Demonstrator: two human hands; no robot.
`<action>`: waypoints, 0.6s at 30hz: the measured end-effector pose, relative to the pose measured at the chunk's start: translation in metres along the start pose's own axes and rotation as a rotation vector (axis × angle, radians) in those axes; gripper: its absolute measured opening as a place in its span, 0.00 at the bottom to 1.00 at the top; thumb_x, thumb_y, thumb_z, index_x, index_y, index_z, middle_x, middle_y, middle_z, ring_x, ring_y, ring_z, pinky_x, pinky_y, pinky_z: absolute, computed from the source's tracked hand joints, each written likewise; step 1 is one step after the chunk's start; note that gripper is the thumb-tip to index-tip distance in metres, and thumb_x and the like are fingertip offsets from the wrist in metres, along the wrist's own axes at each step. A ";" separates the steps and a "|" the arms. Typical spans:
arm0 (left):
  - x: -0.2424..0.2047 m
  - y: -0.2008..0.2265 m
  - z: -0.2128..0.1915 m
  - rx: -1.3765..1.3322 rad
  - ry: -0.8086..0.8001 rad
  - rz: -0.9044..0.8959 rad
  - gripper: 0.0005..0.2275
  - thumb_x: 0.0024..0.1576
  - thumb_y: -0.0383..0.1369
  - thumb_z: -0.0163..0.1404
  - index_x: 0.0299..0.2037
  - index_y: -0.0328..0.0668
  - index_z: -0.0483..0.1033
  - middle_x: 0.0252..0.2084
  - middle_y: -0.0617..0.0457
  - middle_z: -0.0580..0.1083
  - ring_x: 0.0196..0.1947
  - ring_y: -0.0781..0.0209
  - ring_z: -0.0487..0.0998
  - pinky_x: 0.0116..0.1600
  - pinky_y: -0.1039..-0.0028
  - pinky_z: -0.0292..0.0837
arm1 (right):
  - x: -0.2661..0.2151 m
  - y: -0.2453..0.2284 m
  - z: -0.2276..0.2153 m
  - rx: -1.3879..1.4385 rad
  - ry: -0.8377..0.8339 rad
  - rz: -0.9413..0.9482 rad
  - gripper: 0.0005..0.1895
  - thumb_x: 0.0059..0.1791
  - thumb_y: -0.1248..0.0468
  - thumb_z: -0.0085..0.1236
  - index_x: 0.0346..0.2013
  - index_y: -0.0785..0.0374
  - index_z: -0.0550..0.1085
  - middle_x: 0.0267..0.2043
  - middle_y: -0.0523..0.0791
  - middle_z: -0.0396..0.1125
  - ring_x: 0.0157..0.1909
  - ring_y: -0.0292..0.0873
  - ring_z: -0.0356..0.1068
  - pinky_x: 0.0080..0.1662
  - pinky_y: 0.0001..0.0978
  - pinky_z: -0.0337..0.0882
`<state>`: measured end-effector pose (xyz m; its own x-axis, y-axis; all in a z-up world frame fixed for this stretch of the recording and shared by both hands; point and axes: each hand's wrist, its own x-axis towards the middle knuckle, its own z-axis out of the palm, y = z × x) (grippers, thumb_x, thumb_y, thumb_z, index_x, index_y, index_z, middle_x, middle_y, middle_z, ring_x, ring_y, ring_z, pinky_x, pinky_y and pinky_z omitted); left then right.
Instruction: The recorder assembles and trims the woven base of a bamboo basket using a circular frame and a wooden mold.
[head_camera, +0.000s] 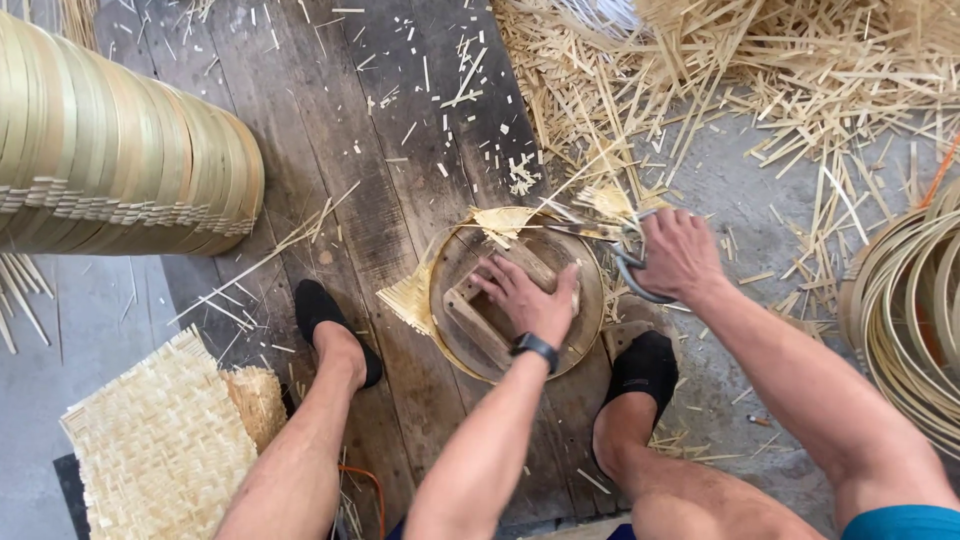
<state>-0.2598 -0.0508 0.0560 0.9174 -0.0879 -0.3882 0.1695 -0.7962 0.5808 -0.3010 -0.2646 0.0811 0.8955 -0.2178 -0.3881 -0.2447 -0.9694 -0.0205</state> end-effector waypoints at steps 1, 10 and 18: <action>0.002 -0.001 0.005 -0.004 0.003 -0.002 0.52 0.52 0.51 0.58 0.73 0.29 0.31 0.77 0.32 0.28 0.77 0.39 0.22 0.75 0.47 0.24 | 0.007 -0.008 -0.005 -0.004 0.001 -0.004 0.35 0.48 0.39 0.53 0.49 0.71 0.70 0.43 0.55 0.69 0.43 0.49 0.70 0.44 0.40 0.73; -0.005 -0.011 -0.017 0.143 -0.016 0.146 0.52 0.46 0.44 0.60 0.75 0.29 0.36 0.79 0.34 0.33 0.79 0.39 0.27 0.76 0.43 0.29 | 0.005 0.030 0.091 0.090 -0.071 -0.027 0.24 0.49 0.51 0.55 0.52 0.66 0.71 0.47 0.54 0.70 0.46 0.50 0.72 0.44 0.43 0.76; -0.005 -0.014 -0.018 0.128 -0.034 0.286 0.52 0.45 0.42 0.60 0.75 0.29 0.38 0.79 0.36 0.37 0.79 0.38 0.29 0.77 0.46 0.30 | 0.011 -0.033 0.012 -0.052 0.074 0.108 0.32 0.50 0.41 0.51 0.44 0.72 0.74 0.43 0.56 0.68 0.46 0.51 0.70 0.47 0.43 0.73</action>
